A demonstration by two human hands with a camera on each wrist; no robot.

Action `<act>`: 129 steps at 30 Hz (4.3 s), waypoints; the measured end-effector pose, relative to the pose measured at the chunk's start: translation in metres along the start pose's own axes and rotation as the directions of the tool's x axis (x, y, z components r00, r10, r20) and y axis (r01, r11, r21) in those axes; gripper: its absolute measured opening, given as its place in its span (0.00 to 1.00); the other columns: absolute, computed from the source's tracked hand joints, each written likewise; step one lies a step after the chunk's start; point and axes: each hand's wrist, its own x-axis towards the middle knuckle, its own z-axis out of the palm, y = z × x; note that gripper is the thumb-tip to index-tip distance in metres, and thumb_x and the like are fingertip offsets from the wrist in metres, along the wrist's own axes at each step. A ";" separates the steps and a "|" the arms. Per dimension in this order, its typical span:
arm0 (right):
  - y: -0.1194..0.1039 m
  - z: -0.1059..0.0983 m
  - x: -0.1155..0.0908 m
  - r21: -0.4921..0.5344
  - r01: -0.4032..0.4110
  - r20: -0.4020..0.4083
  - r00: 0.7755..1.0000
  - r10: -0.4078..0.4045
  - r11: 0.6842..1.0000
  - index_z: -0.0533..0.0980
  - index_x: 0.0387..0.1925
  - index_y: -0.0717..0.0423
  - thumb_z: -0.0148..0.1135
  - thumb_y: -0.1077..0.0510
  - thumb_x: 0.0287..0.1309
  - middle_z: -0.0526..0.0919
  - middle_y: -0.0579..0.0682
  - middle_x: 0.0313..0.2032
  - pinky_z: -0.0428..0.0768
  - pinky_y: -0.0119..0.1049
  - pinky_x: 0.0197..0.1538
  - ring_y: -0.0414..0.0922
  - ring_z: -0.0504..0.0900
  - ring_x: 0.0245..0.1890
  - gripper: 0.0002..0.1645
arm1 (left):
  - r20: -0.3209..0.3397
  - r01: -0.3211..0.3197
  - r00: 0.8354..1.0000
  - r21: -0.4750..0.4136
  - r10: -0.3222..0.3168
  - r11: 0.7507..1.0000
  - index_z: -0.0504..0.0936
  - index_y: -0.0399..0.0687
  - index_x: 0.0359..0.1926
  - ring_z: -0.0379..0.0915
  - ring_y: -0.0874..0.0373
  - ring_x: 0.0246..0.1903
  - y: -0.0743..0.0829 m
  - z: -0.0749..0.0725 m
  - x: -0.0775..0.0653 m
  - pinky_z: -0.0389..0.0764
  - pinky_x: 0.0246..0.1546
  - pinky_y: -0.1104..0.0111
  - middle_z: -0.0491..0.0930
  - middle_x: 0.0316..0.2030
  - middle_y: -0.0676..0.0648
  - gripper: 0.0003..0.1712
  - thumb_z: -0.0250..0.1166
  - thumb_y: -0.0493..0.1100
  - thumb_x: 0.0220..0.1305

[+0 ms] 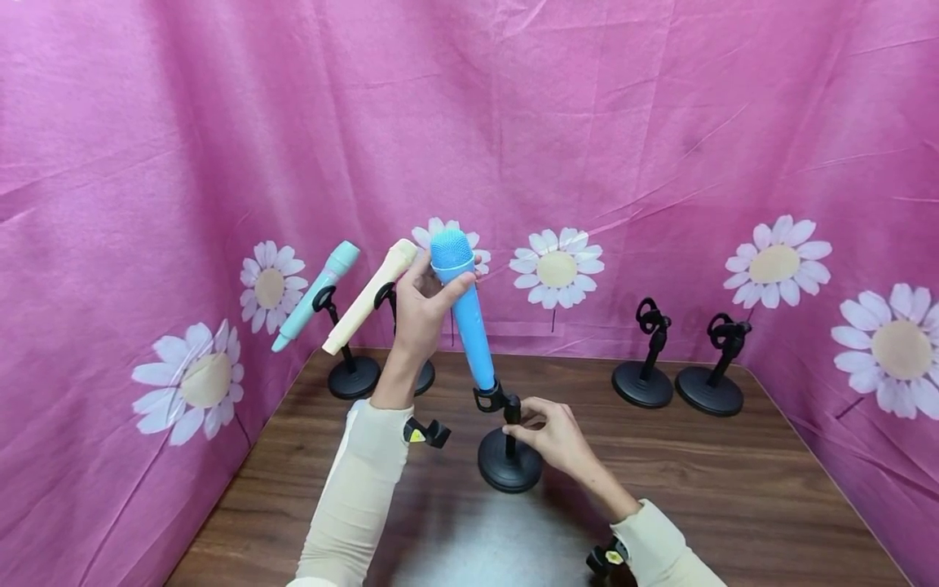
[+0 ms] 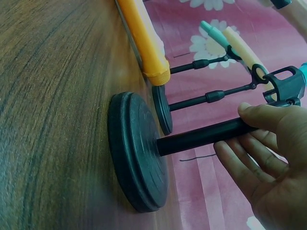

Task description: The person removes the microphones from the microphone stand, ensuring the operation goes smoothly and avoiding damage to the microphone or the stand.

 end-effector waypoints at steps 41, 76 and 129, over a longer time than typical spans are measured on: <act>0.004 0.003 -0.002 0.013 -0.008 -0.019 1.000 0.008 1.000 0.88 0.40 0.49 0.82 0.61 0.56 0.91 0.44 0.35 0.88 0.29 0.43 0.37 0.90 0.37 0.11 | 0.075 0.231 0.969 0.064 -0.235 0.971 0.63 0.53 0.65 0.74 0.60 0.17 0.006 -0.039 -0.031 0.78 0.14 0.68 0.73 0.31 0.48 0.16 0.52 0.45 0.82; 0.010 0.006 -0.002 0.041 0.039 -0.030 0.999 -0.037 0.998 0.89 0.41 0.47 0.81 0.60 0.57 0.90 0.44 0.37 0.89 0.31 0.44 0.38 0.89 0.39 0.10 | -0.039 0.622 0.765 0.307 -0.643 0.720 0.54 0.48 0.77 0.76 0.48 0.29 -0.044 -0.080 -0.106 0.85 0.27 0.65 0.74 0.39 0.42 0.32 0.57 0.41 0.81; 0.012 0.004 -0.003 0.052 0.081 -0.035 0.996 -0.079 0.995 0.89 0.40 0.47 0.81 0.59 0.57 0.91 0.44 0.37 0.90 0.32 0.44 0.37 0.90 0.39 0.10 | -0.186 0.317 0.703 0.946 -0.687 0.069 0.62 0.29 0.78 0.83 0.35 0.55 -0.089 -0.088 -0.178 0.84 0.55 0.43 0.78 0.63 0.24 0.50 0.76 0.48 0.66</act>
